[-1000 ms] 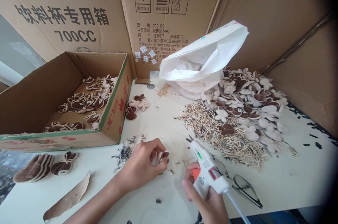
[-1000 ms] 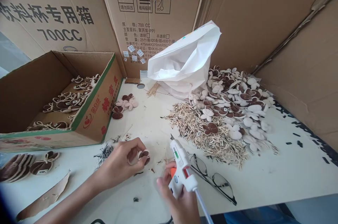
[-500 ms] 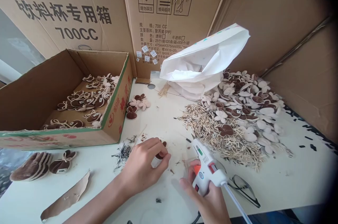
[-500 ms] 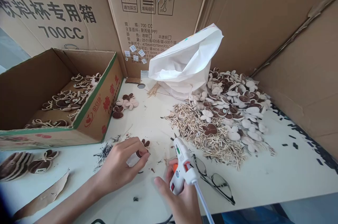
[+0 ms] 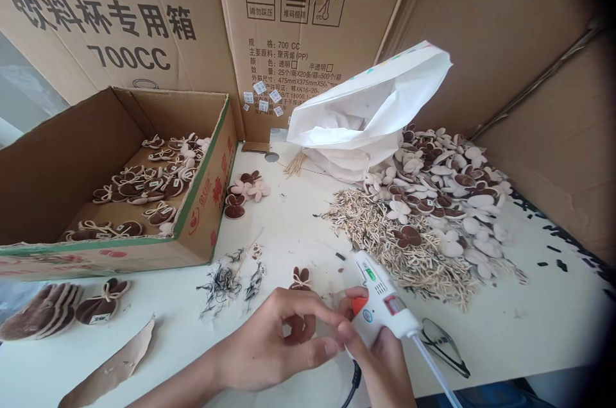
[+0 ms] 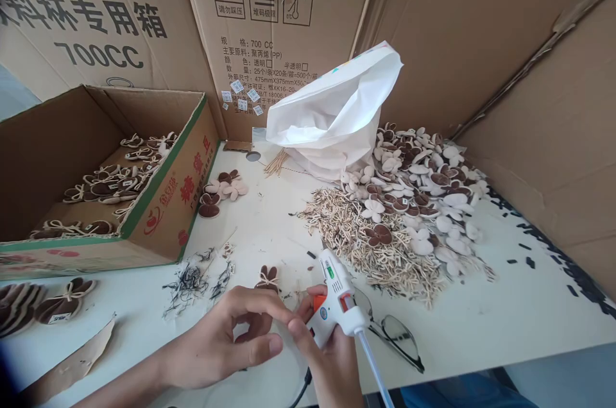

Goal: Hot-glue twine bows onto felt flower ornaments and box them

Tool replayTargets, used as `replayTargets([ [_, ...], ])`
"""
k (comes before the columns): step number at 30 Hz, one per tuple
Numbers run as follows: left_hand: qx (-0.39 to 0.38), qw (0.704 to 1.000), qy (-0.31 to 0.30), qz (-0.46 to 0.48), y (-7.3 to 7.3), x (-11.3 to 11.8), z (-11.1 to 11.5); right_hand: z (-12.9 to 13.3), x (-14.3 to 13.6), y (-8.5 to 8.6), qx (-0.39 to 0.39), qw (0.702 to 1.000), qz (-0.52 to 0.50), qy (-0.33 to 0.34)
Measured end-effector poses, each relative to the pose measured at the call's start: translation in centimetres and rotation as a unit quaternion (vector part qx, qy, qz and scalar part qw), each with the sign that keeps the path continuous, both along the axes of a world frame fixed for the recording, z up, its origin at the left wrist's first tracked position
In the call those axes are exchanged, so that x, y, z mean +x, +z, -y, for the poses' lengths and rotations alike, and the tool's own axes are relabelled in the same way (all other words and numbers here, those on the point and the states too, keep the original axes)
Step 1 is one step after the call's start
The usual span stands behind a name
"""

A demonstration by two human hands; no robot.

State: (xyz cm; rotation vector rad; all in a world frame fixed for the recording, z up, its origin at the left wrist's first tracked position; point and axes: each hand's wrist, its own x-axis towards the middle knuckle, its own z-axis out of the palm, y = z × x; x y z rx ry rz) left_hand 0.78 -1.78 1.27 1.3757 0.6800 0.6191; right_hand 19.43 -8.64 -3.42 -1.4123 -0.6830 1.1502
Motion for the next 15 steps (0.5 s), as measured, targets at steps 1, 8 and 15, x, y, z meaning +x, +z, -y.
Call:
replayTargets([
  [1, -0.012, 1.000, 0.010, -0.005, -0.2, 0.1, 0.1, 0.1, 0.0, 0.0, -0.003, 1.000, 0.000, -0.001],
  [8, -0.034, 0.997, 0.056, -0.048, -1.5, 0.6, 0.5, 0.2, -0.2, 0.3, -0.017, 1.000, 0.017, -0.006],
  [15, -0.039, 0.997, 0.057, -0.046, -1.7, 0.6, 0.6, 0.4, 0.0, -0.5, -0.005, 1.000, 0.015, -0.008],
])
